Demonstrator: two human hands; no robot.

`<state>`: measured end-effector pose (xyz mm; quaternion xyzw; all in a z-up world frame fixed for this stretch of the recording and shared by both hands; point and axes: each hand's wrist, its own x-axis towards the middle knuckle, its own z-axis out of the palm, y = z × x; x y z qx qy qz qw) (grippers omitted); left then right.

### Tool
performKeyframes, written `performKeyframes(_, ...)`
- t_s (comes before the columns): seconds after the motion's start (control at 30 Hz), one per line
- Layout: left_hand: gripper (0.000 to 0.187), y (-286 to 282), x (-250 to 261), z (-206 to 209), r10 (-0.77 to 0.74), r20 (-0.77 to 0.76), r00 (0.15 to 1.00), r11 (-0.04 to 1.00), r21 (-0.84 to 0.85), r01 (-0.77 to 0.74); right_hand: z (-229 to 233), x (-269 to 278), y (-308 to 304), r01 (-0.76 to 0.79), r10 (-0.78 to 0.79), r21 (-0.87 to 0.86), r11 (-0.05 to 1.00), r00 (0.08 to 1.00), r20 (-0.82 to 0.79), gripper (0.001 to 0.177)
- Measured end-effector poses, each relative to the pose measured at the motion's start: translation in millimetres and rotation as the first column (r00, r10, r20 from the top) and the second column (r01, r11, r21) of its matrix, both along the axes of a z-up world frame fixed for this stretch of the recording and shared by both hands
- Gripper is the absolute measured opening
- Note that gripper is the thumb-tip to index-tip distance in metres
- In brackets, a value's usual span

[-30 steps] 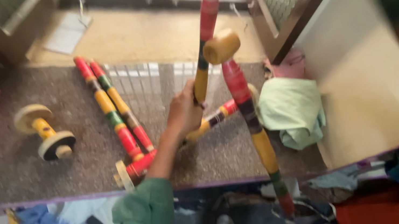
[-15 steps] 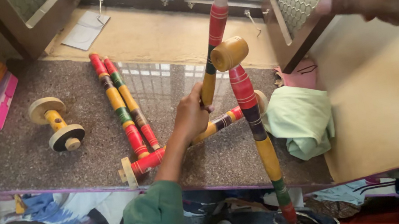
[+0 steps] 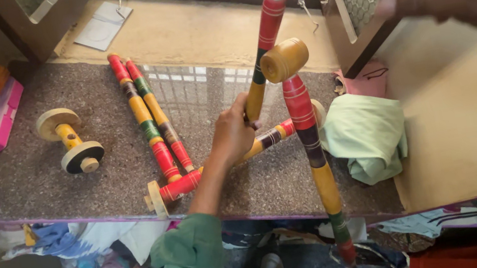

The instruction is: The person assembles several colorful wooden sticks and circular discs into a multi-armed structure on a countertop. They repeatedly pick up sticks, align them, and press circular discs onto the ends to form joints, then adjust the arrangement to stabilize the structure.

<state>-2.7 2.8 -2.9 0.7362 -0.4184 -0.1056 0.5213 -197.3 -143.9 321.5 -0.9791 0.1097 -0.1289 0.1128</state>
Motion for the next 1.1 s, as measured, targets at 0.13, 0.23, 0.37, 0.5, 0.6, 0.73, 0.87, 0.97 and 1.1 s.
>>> performKeyframes(0.13, 0.047, -0.8, 0.0, -1.6, 0.006, 0.015, 1.0, 1.0, -0.017, -0.006, 0.1, -0.9, -6.1, 0.174, -0.172, 0.079, 0.982, 0.985, -0.03, 0.038)
performKeyframes(0.23, 0.043, -1.0, 0.7, 1.2, -0.001, 0.025, 1.0, 1.0, -0.005, 0.001, -9.4, -5.4, -4.1, 0.156, -0.156, 0.008, 0.988, 0.987, -0.028, 0.056)
performKeyframes(0.37, 0.038, -1.0, 0.6, 4.8, -0.012, 0.021, 1.0, 1.0, -0.016, 0.012, -26.3, -7.7, -19.4, 0.004, -0.005, 0.093, 0.996, 1.0, 0.016, 0.066)
performKeyframes(0.5, 0.04, -1.0, 3.0, 6.5, -0.02, 0.028, 0.999, 1.0, -0.023, 0.021, -32.9, -9.7, -58.2, 0.117, -0.116, 0.027, 0.993, 0.993, -0.017, 0.064)
performKeyframes(0.6, 0.041, -3.5, 4.1, 7.5, -0.019, 0.033, 0.999, 1.0, -0.024, 0.02, -32.1, -0.3, -79.1, 0.245, -0.241, 0.228, 0.942, 0.97, -0.043, 0.06)
performKeyframes(0.73, 0.04, -2.8, 3.5, 6.4, -0.024, 0.029, 0.999, 1.0, -0.014, 0.024, -36.8, -8.9, -71.0, 0.193, -0.19, 0.08, 0.978, 0.981, -0.042, 0.056)
performKeyframes(0.87, 0.043, -3.3, 3.6, 7.5, -0.037, -0.001, 0.999, 0.999, 0.001, 0.037, -46.9, -31.9, -74.8, 0.114, -0.115, -0.054, 0.992, 0.993, -0.018, 0.054)
performKeyframes(0.97, 0.042, -5.1, 7.5, 7.7, -0.012, -0.012, 1.0, 1.0, -0.001, 0.012, -49.0, -16.3, -113.9, 0.277, -0.27, 0.158, 0.948, 0.961, -0.068, 0.055)
performKeyframes(1.1, 0.042, -5.2, 10.5, 5.8, -0.021, -0.041, 0.999, 1.0, -0.013, 0.02, -53.7, -10.5, -127.2, 0.412, -0.395, 0.247, 0.877, 0.911, -0.118, 0.055)
